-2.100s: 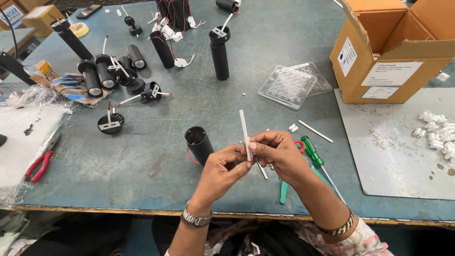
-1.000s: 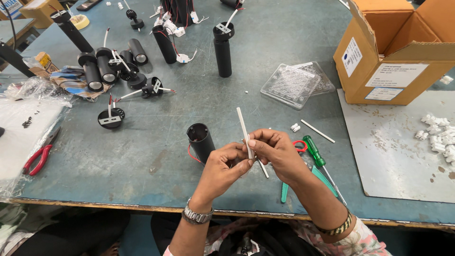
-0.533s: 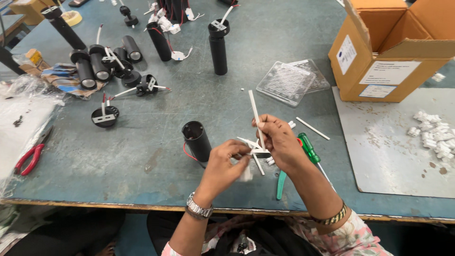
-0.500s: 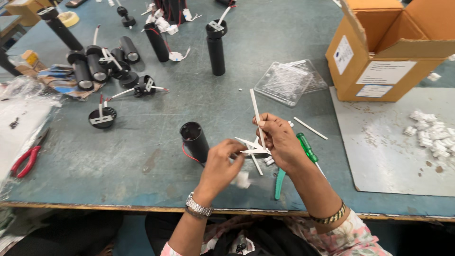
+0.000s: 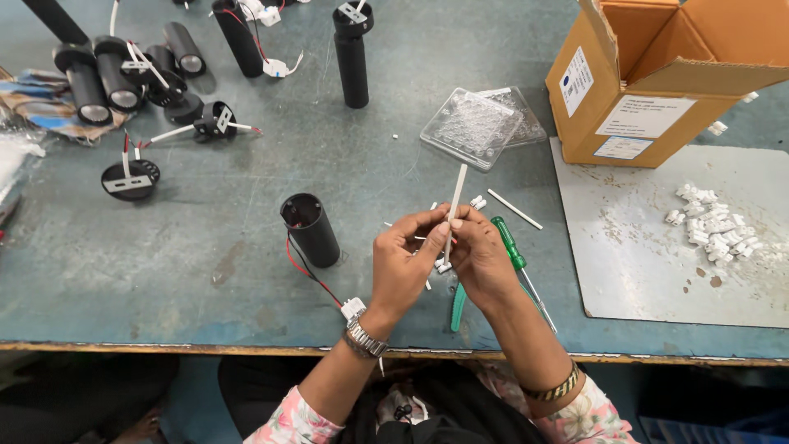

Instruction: The person cuts white plastic rods with red scissors, then inserts the cut pieces into small white plastic connectors. The person handles a black cylindrical housing with wires and places the assembled connector near it on the workbench.

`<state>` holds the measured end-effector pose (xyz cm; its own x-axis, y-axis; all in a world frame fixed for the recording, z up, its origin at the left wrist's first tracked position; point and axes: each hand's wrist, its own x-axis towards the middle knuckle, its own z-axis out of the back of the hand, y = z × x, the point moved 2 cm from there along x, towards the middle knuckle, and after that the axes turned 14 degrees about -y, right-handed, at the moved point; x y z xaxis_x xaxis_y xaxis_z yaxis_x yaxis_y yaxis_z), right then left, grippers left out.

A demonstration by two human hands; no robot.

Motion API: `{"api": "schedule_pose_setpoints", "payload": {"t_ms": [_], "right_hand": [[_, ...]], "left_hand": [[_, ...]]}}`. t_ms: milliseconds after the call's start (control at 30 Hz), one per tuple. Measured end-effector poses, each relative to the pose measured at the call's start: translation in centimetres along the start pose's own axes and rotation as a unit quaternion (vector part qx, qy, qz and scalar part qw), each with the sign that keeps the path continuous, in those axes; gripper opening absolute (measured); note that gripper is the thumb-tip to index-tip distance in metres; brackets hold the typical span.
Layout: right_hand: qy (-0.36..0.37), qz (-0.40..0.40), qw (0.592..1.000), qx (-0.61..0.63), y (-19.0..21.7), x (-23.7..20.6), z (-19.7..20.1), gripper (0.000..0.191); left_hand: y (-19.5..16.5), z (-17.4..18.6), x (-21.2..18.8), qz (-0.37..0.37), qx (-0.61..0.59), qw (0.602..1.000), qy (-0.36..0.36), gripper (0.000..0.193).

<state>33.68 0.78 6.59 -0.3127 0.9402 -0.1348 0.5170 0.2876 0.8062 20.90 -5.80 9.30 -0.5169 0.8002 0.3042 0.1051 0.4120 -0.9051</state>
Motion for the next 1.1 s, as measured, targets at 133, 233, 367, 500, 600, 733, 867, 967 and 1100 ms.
{"api": "schedule_pose_setpoints", "payload": {"t_ms": [133,233,367,500,600,733,867,967,1100], "right_hand": [[-0.004,0.028,0.999,0.019,-0.9,-0.1,1.2,0.015],[-0.012,0.059,0.998,0.018,-1.2,-0.2,1.6,0.008],[0.014,0.108,0.994,0.020,-1.1,-0.5,1.7,0.003],[0.011,0.077,0.996,0.050,-1.1,-0.8,2.2,0.008],[0.017,0.044,0.997,0.068,-1.3,-1.1,2.5,0.017],[0.032,-0.008,0.996,0.078,-1.5,-2.2,2.7,0.035],[0.038,-0.025,0.995,0.088,-1.5,-3.2,2.3,0.037],[0.059,-0.034,0.993,0.099,-1.5,-3.7,1.9,0.035],[0.041,-0.047,0.995,0.080,-1.9,-4.0,2.4,0.037]], "left_hand": [[0.0,-0.4,-0.9,0.048,-0.017,0.999,-0.011,0.029],[-0.8,-0.3,-1.5,-0.025,0.093,0.995,-0.038,0.027],[-2.2,-0.3,-1.8,-0.153,0.192,0.969,-0.041,0.023],[-2.8,-0.3,-1.9,-0.159,0.183,0.970,-0.015,0.022],[-2.4,0.2,-1.8,-0.085,0.129,0.988,0.021,0.022],[-1.2,1.3,-1.4,0.038,0.039,0.995,0.089,0.016],[-0.2,2.2,-1.5,0.128,-0.081,0.978,0.146,0.018],[0.1,2.6,-1.8,0.101,-0.020,0.983,0.149,0.019],[0.3,2.8,-2.2,0.087,-0.001,0.985,0.147,0.019]]}}
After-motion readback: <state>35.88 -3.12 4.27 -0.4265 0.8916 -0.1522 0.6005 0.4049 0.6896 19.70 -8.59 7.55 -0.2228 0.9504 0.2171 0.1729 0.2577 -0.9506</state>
